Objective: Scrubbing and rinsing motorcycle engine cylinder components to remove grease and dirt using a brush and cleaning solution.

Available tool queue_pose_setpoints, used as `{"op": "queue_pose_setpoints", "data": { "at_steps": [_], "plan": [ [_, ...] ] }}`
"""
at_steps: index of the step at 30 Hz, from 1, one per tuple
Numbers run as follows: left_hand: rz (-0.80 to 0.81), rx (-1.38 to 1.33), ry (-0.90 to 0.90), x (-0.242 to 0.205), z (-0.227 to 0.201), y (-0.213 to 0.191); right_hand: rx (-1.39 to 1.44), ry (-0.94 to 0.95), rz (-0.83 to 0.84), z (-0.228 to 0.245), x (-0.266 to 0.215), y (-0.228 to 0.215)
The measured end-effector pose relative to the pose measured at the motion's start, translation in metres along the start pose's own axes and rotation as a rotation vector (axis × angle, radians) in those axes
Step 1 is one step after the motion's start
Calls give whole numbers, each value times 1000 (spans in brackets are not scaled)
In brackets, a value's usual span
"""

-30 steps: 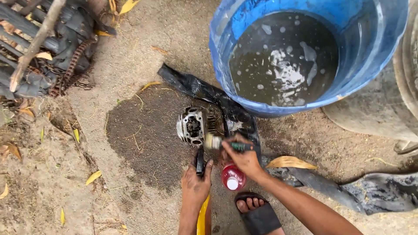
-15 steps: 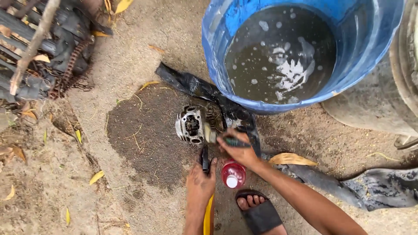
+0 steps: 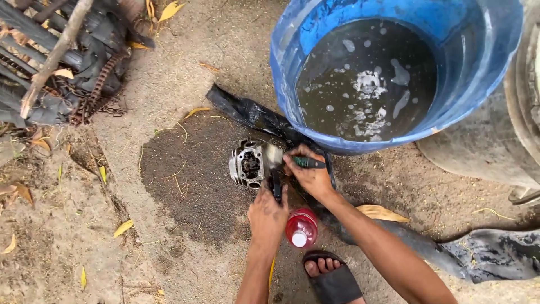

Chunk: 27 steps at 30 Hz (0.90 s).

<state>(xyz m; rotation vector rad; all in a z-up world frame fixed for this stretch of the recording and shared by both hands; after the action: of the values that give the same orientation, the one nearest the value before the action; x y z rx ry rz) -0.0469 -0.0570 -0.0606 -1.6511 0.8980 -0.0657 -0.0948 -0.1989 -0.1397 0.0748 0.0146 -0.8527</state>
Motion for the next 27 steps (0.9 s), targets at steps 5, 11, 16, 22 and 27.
{"op": "queue_pose_setpoints", "data": {
  "at_steps": [5, 11, 16, 22, 27],
  "plan": [
    [-4, -24, -6, 5, -3, -5, 22, 6, 39, -11, 9, 8],
    [61, -205, -53, -1, 11, 3, -67, -51, 3, 5, 21, 12],
    [-36, -238, 110, -20, 33, -9, -31, 482, 284, 10, -16, 16],
    [189, -386, -156, -42, 43, -6, -107, 28, -105, 2, 17, 20],
    [181, -427, -187, -52, 55, -3, 1268, 340, -136, -59, 29, 19]
  ]
}}
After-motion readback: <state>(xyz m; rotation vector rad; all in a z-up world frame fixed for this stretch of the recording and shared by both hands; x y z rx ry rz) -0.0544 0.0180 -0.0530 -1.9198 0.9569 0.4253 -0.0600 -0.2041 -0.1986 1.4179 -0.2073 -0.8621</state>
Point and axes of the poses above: each hand's wrist, its own x-axis towards the middle knuckle, its own y-axis out of the palm, z = x × y, the point moved 5 cm from there along x, towards the middle knuckle, and after that the axes turned 1 degree about -x, right-handed, at the moved point
